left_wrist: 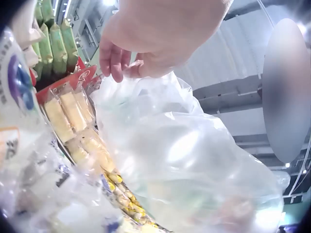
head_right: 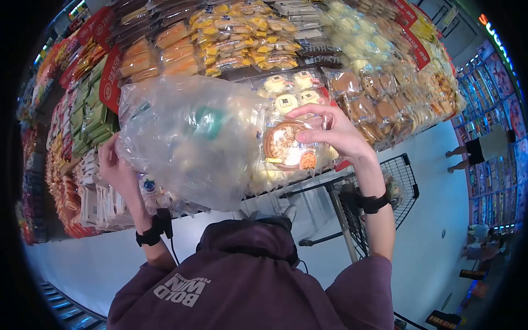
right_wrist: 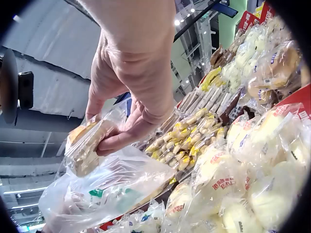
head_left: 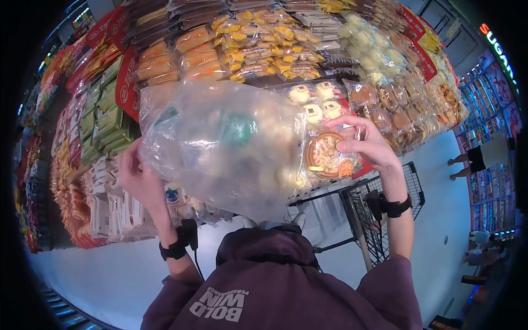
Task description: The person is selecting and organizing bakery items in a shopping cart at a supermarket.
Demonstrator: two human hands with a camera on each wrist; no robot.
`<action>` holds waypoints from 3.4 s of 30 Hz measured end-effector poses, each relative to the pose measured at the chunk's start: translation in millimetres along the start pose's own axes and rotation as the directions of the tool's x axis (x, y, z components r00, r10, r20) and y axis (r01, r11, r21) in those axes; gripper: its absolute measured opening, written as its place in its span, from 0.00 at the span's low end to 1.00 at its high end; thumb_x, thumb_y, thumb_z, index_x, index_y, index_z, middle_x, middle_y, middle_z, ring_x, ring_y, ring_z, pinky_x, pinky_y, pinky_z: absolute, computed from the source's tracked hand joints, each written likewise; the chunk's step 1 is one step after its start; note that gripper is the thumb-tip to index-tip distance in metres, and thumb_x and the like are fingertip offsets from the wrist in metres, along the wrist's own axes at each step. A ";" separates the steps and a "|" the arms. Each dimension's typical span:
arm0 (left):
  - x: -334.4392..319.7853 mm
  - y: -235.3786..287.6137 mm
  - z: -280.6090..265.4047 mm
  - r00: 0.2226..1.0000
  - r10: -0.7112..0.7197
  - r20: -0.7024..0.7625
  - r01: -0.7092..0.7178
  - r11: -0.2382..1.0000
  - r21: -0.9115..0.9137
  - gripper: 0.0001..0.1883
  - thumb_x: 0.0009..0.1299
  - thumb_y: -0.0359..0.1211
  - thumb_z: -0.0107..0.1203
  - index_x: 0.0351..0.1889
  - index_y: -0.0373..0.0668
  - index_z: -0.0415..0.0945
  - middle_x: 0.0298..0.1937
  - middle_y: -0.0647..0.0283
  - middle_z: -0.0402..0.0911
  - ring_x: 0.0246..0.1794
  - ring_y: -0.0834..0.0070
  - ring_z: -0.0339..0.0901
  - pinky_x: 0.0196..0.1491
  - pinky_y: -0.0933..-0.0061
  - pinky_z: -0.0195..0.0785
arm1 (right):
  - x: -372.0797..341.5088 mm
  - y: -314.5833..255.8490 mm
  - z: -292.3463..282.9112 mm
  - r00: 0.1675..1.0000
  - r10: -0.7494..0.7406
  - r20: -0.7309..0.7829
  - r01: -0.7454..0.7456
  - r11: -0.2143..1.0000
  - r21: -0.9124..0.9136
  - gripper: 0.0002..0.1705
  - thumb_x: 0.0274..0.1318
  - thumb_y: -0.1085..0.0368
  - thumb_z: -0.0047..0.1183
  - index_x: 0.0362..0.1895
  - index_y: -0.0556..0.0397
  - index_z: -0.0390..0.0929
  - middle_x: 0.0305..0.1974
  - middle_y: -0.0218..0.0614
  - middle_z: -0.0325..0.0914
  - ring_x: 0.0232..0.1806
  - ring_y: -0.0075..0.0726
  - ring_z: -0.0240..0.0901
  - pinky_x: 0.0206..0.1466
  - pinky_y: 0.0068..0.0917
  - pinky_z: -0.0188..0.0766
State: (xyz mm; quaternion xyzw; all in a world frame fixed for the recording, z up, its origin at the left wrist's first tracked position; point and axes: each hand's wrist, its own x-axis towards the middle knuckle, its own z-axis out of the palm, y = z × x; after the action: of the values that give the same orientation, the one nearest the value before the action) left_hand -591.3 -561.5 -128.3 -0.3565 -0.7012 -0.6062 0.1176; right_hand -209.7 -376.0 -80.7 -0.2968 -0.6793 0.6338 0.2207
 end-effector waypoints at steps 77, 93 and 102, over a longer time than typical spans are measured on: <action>-93.9 45.3 15.3 0.693 0.010 0.721 0.165 0.971 -0.173 0.26 0.67 0.25 0.60 0.63 0.38 0.64 0.33 0.66 0.79 0.22 0.86 0.74 0.22 0.83 0.64 | 22.8 58.4 111.8 0.901 -0.012 -0.435 0.116 0.970 0.213 0.15 0.66 0.56 0.52 0.33 0.54 0.77 0.24 0.29 0.76 0.22 0.20 0.70 0.25 0.20 0.63; -60.0 29.2 14.4 0.877 0.026 0.480 0.107 0.963 -0.247 0.06 0.65 0.29 0.63 0.36 0.38 0.78 0.26 0.67 0.79 0.24 0.81 0.71 0.26 0.79 0.62 | 39.6 34.7 102.3 0.896 0.046 -0.442 0.093 0.953 0.289 0.15 0.61 0.60 0.59 0.47 0.53 0.78 0.29 0.21 0.76 0.16 0.10 0.60 0.15 0.12 0.50; -53.6 45.0 40.1 0.706 0.106 0.701 -0.068 0.994 -0.082 0.12 0.67 0.29 0.61 0.46 0.35 0.75 0.29 0.65 0.79 0.21 0.83 0.70 0.27 0.80 0.65 | 32.6 23.8 114.7 0.930 0.027 -0.367 0.157 0.873 0.462 0.29 0.67 0.47 0.50 0.60 0.56 0.69 0.49 0.38 0.77 0.46 0.25 0.76 0.43 0.22 0.73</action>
State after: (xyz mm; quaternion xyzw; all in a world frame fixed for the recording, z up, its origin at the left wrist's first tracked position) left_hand -513.2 -542.7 -135.3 -0.5959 -0.6601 -0.4359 -0.1389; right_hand -308.0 -437.0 -118.2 -0.3204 -0.4563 0.7097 0.4307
